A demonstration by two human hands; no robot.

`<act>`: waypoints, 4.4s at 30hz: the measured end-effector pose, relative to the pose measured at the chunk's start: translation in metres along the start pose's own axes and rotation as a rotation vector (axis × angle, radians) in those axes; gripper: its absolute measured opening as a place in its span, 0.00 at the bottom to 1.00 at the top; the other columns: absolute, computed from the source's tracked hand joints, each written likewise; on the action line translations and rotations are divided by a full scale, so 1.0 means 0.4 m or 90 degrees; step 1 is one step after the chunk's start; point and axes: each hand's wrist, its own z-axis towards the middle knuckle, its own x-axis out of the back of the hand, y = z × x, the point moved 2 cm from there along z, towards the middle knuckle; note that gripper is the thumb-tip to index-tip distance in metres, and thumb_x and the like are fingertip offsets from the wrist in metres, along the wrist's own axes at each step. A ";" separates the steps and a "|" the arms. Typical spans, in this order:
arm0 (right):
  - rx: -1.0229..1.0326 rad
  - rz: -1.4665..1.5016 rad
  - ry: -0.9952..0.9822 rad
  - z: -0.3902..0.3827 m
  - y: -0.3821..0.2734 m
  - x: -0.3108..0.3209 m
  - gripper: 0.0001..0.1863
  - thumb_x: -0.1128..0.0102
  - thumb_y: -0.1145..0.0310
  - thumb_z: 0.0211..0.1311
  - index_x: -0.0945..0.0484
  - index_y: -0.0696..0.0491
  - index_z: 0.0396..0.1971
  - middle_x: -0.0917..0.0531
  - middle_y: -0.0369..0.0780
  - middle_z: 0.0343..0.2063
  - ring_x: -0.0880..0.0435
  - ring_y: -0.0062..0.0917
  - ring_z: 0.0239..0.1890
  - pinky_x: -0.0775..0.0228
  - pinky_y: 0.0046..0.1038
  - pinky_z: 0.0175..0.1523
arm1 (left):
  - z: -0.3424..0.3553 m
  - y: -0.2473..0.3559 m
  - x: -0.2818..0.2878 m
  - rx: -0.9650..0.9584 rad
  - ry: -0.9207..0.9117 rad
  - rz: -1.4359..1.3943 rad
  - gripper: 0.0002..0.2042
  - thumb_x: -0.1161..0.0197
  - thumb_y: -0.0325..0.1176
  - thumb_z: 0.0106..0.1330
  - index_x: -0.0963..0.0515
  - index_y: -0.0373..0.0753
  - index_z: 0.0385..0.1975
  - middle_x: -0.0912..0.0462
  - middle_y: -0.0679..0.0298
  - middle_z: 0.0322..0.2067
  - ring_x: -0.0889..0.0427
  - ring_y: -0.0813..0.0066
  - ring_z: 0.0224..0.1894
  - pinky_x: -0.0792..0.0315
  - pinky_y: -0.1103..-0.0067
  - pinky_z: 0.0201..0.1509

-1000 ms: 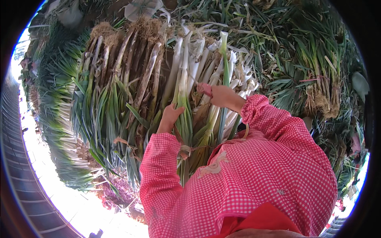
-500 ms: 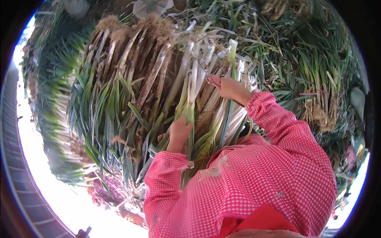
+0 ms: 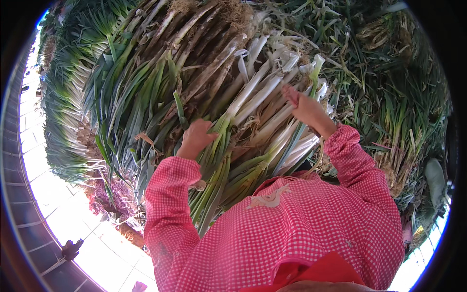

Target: The person repeatedly picks up bunches of green onions from a large pile, aligns them, and places them back down. The person handles the vegetables by hand, sorting and organizing them in a repetitive manner.

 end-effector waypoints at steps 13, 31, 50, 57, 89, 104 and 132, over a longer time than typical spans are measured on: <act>0.070 -0.069 -0.067 -0.124 -0.043 -0.098 0.22 0.44 0.70 0.51 0.28 0.55 0.49 0.17 0.52 0.39 0.17 0.44 0.41 0.24 0.41 0.49 | 0.197 -0.026 -0.173 0.103 0.100 0.169 0.10 0.38 0.35 0.59 0.18 0.40 0.37 0.18 0.55 0.38 0.16 0.57 0.42 0.22 0.65 0.43; 0.176 0.066 -0.025 -0.333 0.057 -0.119 0.23 0.36 0.66 0.49 0.30 0.54 0.46 0.18 0.50 0.29 0.19 0.50 0.35 0.27 0.44 0.41 | -0.118 0.085 0.266 -0.150 0.167 -0.542 0.17 0.29 0.37 0.55 0.23 0.31 0.38 0.16 0.57 0.31 0.16 0.73 0.30 0.22 0.80 0.36; 0.063 0.064 0.046 -0.219 0.023 -0.046 0.29 0.57 0.76 0.65 0.40 0.38 0.65 0.18 0.48 0.41 0.15 0.37 0.35 0.18 0.31 0.36 | 0.277 0.164 -0.056 0.119 0.144 -0.401 0.16 0.38 0.40 0.58 0.21 0.29 0.31 0.21 0.51 0.23 0.21 0.59 0.28 0.31 0.68 0.36; -0.067 0.138 -0.180 -0.204 0.027 -0.109 0.30 0.50 0.82 0.56 0.37 0.57 0.62 0.20 0.46 0.32 0.19 0.31 0.26 0.23 0.26 0.25 | 0.273 0.171 -0.065 0.152 0.143 -0.482 0.17 0.37 0.39 0.57 0.22 0.27 0.31 0.22 0.54 0.22 0.23 0.65 0.26 0.31 0.70 0.34; 0.038 0.072 -0.012 -0.085 0.060 0.077 0.24 0.55 0.70 0.66 0.36 0.40 0.62 0.18 0.46 0.42 0.15 0.36 0.37 0.20 0.34 0.40 | 0.136 0.340 -0.042 -0.153 0.363 0.004 0.13 0.40 0.37 0.64 0.24 0.35 0.43 0.23 0.53 0.43 0.23 0.61 0.45 0.26 0.70 0.50; 0.127 0.147 -0.064 -0.018 -0.031 -0.033 0.33 0.48 0.74 0.58 0.38 0.32 0.64 0.17 0.45 0.33 0.16 0.33 0.30 0.23 0.31 0.33 | 0.313 0.055 -0.032 0.114 0.049 -0.007 0.21 0.27 0.43 0.51 0.21 0.36 0.40 0.19 0.49 0.43 0.19 0.52 0.46 0.26 0.63 0.50; -0.035 -0.013 0.015 -0.076 -0.158 0.005 0.14 0.52 0.67 0.67 0.27 0.53 0.50 0.17 0.48 0.28 0.15 0.34 0.31 0.20 0.34 0.35 | 0.167 -0.250 0.094 0.040 0.281 0.020 0.21 0.31 0.44 0.53 0.25 0.37 0.41 0.22 0.54 0.41 0.21 0.54 0.47 0.27 0.65 0.50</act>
